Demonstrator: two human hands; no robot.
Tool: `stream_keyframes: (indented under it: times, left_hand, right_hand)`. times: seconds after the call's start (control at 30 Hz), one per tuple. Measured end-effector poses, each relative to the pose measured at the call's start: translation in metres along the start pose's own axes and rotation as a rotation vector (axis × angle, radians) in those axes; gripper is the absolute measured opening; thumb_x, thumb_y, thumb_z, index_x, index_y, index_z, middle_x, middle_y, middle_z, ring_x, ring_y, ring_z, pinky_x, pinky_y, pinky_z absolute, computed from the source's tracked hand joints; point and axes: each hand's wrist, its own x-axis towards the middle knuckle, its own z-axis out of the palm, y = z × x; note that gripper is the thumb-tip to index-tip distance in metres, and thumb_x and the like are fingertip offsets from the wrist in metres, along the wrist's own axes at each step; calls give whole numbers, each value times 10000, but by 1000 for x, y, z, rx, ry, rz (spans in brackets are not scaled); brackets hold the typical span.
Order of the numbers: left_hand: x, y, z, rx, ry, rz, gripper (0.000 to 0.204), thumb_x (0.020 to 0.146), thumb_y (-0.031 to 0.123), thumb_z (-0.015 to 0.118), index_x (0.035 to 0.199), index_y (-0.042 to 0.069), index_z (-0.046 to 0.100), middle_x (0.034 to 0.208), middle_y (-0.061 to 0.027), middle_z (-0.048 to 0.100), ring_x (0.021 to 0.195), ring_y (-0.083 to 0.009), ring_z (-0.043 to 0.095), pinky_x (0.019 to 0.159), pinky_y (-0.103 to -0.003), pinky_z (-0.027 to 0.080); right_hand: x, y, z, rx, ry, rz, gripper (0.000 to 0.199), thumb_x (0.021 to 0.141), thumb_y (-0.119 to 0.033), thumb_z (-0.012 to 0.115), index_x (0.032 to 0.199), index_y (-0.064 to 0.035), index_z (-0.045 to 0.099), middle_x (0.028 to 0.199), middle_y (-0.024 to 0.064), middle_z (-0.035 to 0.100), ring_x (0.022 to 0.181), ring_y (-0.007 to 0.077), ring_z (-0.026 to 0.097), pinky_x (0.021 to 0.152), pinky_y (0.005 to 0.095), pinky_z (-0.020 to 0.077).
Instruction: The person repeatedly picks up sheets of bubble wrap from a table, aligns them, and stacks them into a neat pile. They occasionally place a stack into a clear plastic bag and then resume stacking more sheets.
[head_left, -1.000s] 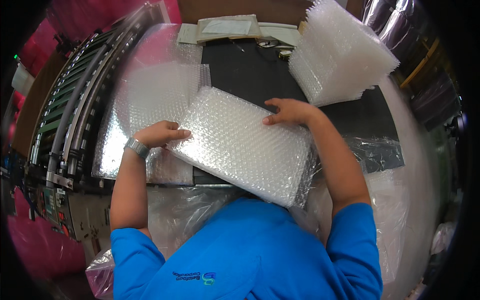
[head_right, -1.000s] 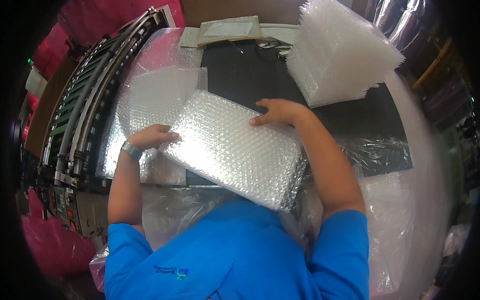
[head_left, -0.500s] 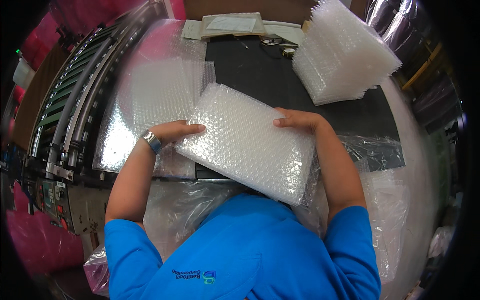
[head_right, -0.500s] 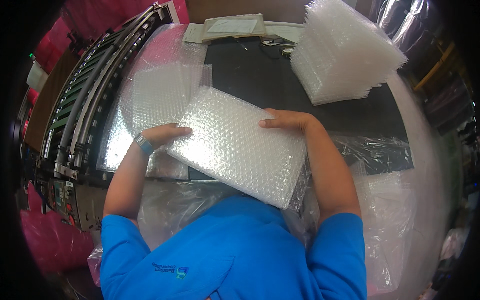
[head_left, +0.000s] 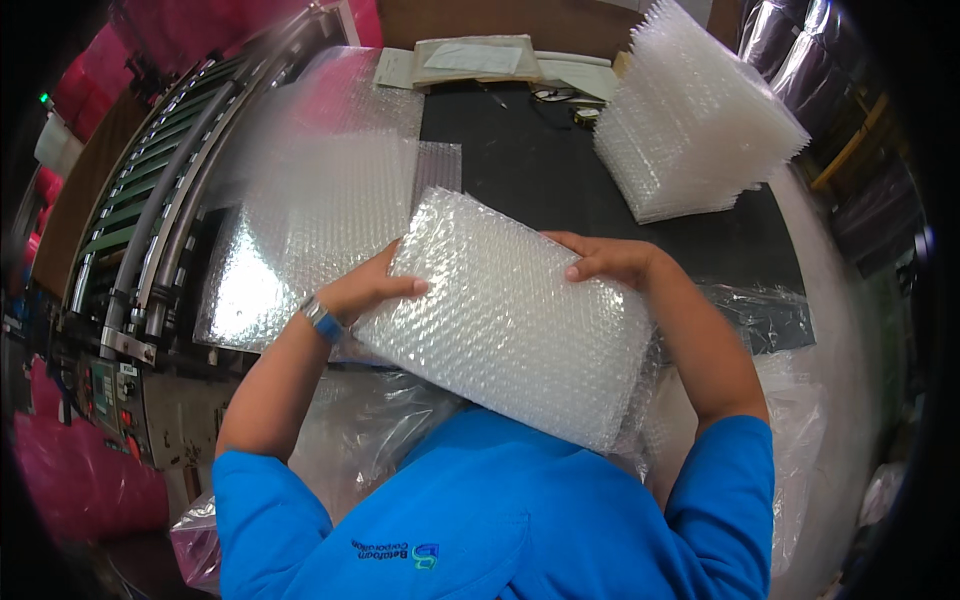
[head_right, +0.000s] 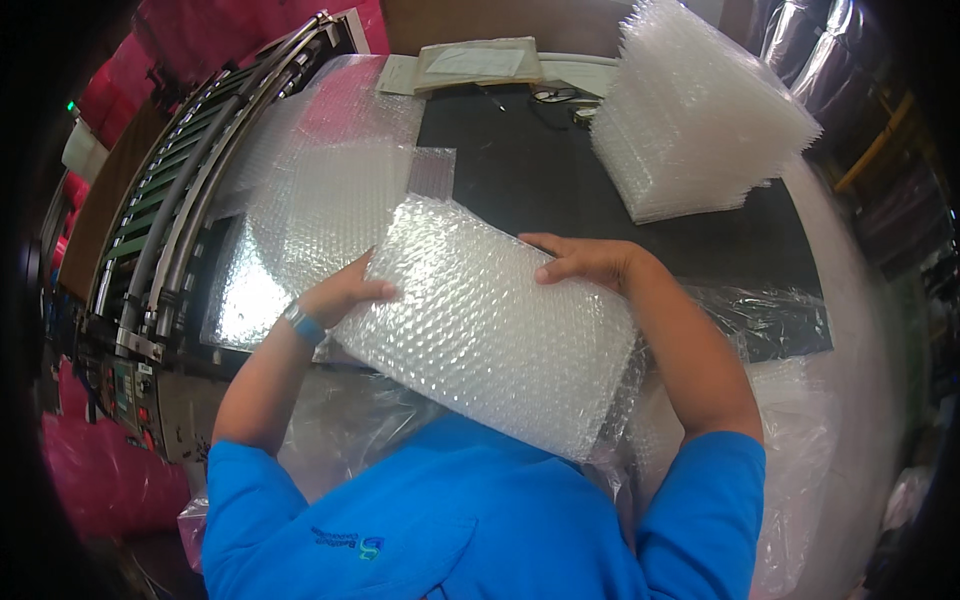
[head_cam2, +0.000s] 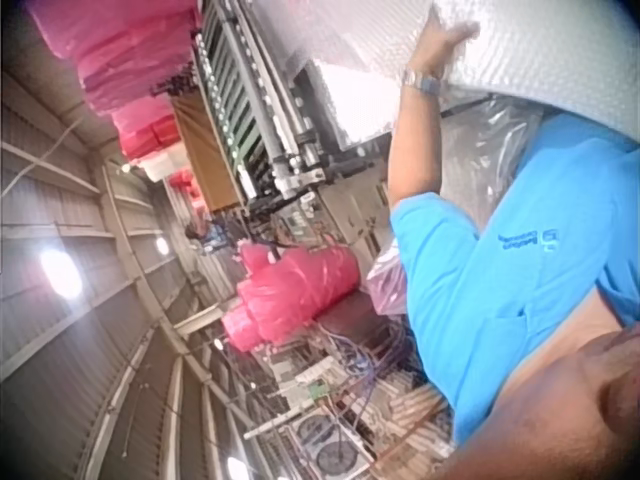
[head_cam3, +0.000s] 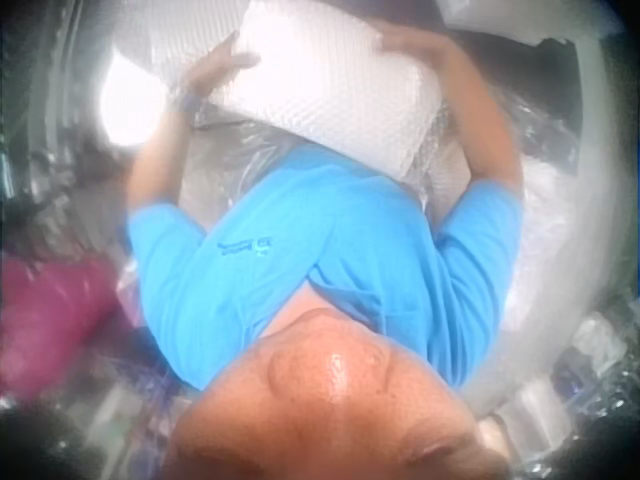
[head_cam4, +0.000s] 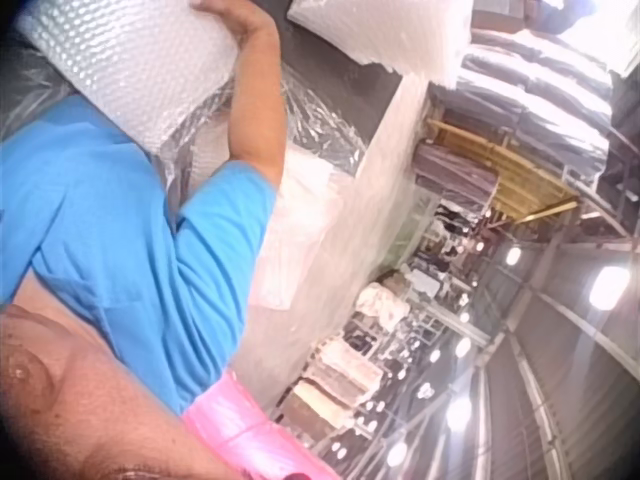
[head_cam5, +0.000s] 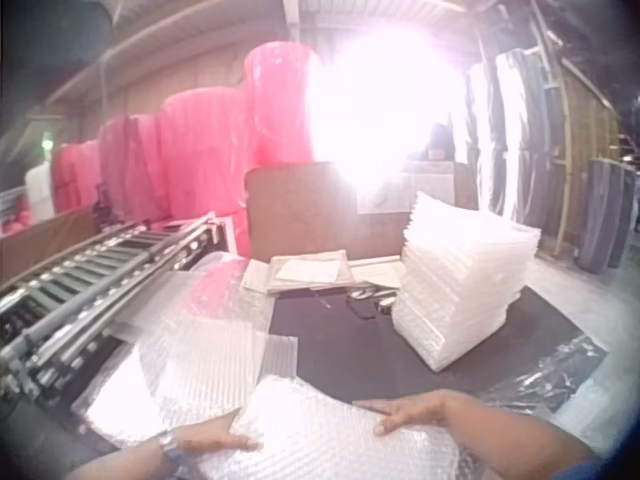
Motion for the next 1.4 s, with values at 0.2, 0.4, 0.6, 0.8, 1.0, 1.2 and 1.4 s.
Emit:
stream_keyframes:
  times: [0.2,0.4,0.6,0.8,1.0,1.2,1.4]
  left_hand:
    - [-50,-17,7,236,190,357,1059,510,457,799,1301,-17,278,1268,-207,377,1179,-291,381,959,-391,346]
    - [-54,-83,33,40,215,-14,970,471,240,877,1237,-25,344,1177,-142,461,1069,-207,459,904,-345,401]
    - [-48,-115,44,326,332,83,712,577,348,793,1132,11,499,1047,-125,577,940,-227,545,831,-363,445]
    - [-48,-96,53,977,456,740,773,634,265,750,1266,51,359,1272,-157,399,1196,-296,342,1017,-405,240]
    - [-58,-98,80,846,593,940,789,659,288,722,1283,90,281,1190,-169,444,1128,-326,422,986,-471,276]
    - [-61,-100,104,713,707,1024,786,677,300,700,1288,119,239,1123,-165,482,1064,-339,488,969,-510,297]
    - [-60,-102,105,661,699,1038,772,673,315,703,1287,148,266,1169,-165,449,1061,-336,485,966,-500,306]
  right_hand:
    - [-63,-112,40,-981,295,-329,1198,394,-493,785,1386,-162,200,1342,219,284,1222,361,327,994,450,276]
    - [-45,-103,63,-1404,310,-554,1135,423,-441,738,1386,-178,199,1354,240,264,1214,412,314,1017,469,229]
    - [-40,-106,85,-1359,256,-372,1047,455,-362,699,1377,-174,239,1194,226,425,1114,367,409,952,447,295]
    - [-62,-103,102,-1366,248,-501,1047,492,-296,776,1379,-180,233,1057,170,487,995,319,474,860,389,346]
    - [-94,-112,123,-1499,193,-568,780,593,-453,682,1250,-111,438,1069,165,474,958,320,473,835,410,355]
    - [-100,-117,101,-1263,195,-569,937,546,-612,666,1243,-32,429,1077,170,484,975,337,478,867,432,343]
    - [-77,-112,91,-1270,21,-313,946,536,-636,660,1219,-15,453,1048,184,526,938,330,510,827,389,389]
